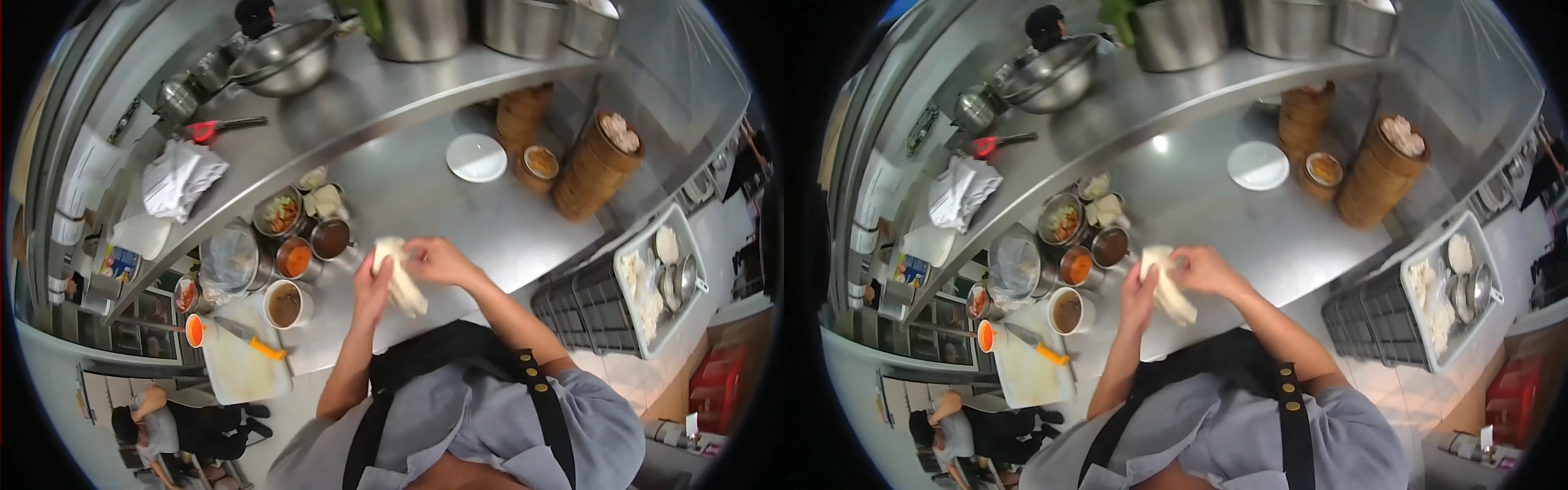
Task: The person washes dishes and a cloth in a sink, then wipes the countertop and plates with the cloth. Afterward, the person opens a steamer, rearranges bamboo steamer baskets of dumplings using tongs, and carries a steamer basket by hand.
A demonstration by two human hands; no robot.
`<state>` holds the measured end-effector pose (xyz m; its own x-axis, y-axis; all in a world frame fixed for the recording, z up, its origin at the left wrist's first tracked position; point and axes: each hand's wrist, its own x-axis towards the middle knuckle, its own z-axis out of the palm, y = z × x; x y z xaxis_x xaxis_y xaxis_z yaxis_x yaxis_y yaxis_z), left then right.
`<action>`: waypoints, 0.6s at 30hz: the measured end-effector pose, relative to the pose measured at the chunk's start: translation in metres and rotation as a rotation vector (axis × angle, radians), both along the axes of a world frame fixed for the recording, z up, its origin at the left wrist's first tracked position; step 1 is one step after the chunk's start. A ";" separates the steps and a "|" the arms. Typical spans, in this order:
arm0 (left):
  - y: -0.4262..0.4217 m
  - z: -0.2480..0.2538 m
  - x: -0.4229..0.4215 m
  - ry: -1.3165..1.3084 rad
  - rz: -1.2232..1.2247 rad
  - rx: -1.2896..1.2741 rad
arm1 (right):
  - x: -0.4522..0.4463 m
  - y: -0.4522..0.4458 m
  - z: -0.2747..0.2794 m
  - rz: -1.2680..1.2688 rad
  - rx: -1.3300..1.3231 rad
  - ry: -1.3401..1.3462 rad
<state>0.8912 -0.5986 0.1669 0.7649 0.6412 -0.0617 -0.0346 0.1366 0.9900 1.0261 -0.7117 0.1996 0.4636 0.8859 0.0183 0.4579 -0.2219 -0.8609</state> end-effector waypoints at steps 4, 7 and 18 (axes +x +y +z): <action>-0.016 0.007 0.025 0.207 0.038 1.056 | 0.013 -0.006 -0.122 -0.424 0.039 -0.184; -0.036 -0.025 0.004 0.409 -0.266 0.362 | 0.014 0.036 -0.200 -0.349 0.168 -0.571; -0.244 -0.247 -0.274 0.279 0.282 -1.075 | 0.202 -0.090 -0.244 0.003 0.052 -0.980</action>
